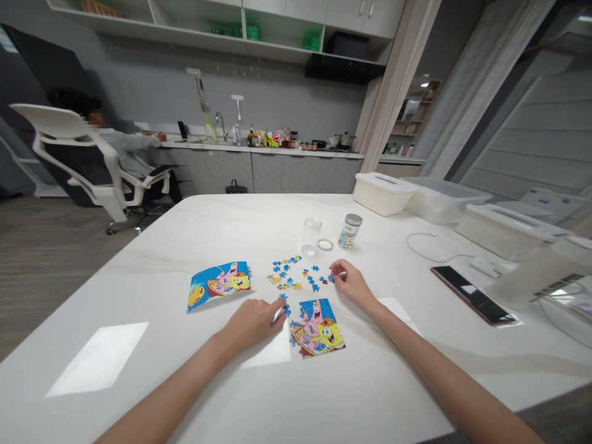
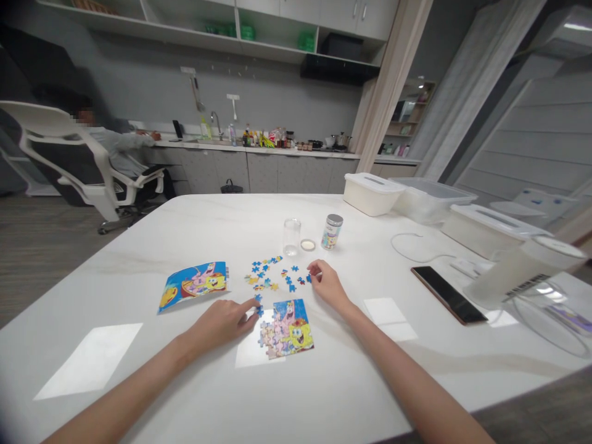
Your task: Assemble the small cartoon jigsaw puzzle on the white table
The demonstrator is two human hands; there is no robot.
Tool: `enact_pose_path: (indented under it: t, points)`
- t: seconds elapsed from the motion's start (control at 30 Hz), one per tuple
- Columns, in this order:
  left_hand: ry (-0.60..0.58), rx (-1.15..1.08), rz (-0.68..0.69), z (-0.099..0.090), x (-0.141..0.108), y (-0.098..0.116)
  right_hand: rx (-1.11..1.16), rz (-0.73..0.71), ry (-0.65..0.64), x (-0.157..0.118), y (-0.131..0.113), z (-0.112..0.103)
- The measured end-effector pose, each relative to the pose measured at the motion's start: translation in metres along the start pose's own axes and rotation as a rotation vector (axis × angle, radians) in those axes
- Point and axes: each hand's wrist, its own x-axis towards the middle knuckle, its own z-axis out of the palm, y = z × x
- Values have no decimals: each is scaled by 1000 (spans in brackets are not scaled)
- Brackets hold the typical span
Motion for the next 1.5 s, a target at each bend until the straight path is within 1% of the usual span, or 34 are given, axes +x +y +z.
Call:
enact_pose_path:
  t: [0.23,0.53,0.67,0.8,1.0,1.1,1.2,1.23,1.33,1.43,1.5]
  points:
    - [3,-37,-33,-3,1,-1,-95,-47,-37,-2,0,0]
    - [-5,-96,-40,-7,0,-2,-110,-76,-52,-3,-6,-4]
    - [-24,-93,-30,-8,0,-3,-125,-81,-69,-3,-8,-5]
    - [-42,-105,-30,-11,-1,-4,-149,-116,-78,-4,-11,-7]
    - [-43,-122,-124,-21,4,-7,-185,-170,-95,-6,-14,-9]
    - [-41,-59,-188,-33,15,-8,-222,-212,-104,-5,-17,-8]
    - [-45,36,-241,-50,36,-10,-260,-262,-110,-4,-20,-7]
    - [-69,85,-264,-56,45,-13,-265,-275,-113,-3,-20,-7]
    - [-101,113,-303,-70,72,-28,-268,-284,-121,-1,-17,-8]
    - [-205,93,-298,-75,92,-48,-269,-268,-133,1,-13,-9]
    - [-285,51,-272,-75,98,-59,-267,-263,-147,1,-10,-9]
